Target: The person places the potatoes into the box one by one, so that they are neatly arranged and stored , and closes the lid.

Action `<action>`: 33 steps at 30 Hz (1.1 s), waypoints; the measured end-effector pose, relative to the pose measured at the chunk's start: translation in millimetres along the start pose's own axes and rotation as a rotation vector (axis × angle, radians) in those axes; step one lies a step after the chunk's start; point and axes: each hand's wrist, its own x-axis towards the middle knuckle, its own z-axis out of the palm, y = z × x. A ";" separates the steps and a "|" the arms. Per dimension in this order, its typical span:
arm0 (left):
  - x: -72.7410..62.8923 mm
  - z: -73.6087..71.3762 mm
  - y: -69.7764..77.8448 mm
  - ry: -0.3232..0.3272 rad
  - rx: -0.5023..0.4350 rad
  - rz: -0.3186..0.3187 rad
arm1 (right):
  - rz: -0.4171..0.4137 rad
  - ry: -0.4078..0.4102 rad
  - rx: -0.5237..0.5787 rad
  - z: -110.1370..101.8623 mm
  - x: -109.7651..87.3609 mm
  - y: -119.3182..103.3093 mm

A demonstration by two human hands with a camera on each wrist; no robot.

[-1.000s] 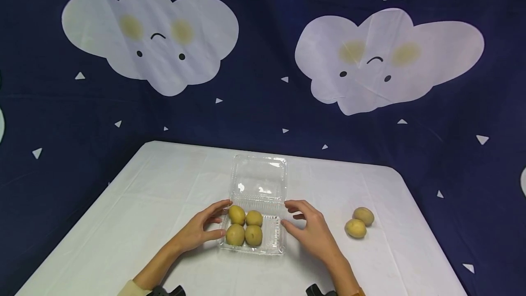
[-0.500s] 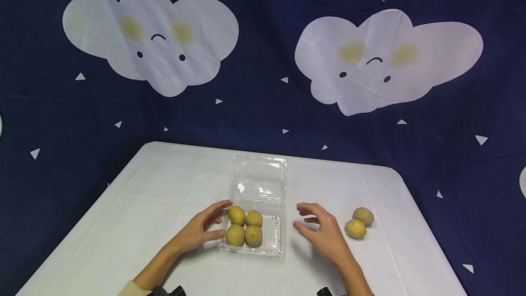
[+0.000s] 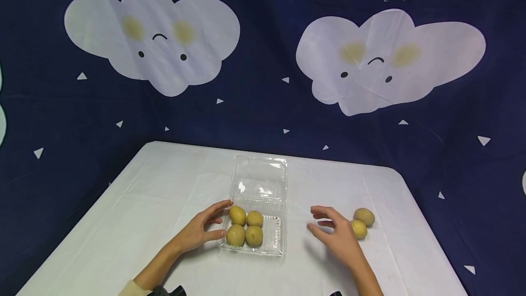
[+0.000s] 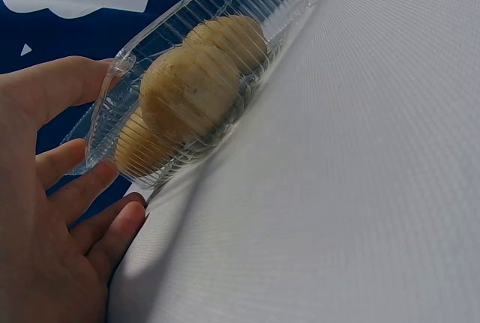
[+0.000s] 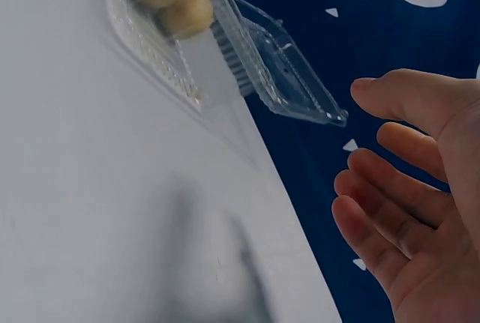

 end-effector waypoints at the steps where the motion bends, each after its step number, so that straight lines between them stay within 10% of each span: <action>1: 0.1 0.0 0.1 0.000 -0.001 -0.001 | -0.007 0.008 -0.006 -1.8 -0.9 0.8; 22: -0.6 -1.3 0.8 0.002 0.000 -0.002 | 0.174 0.113 -0.190 -42.0 -23.1 20.7; 33: -0.4 -1.2 0.6 -0.006 -0.009 -0.007 | 0.112 0.227 -0.191 -51.6 -31.5 30.4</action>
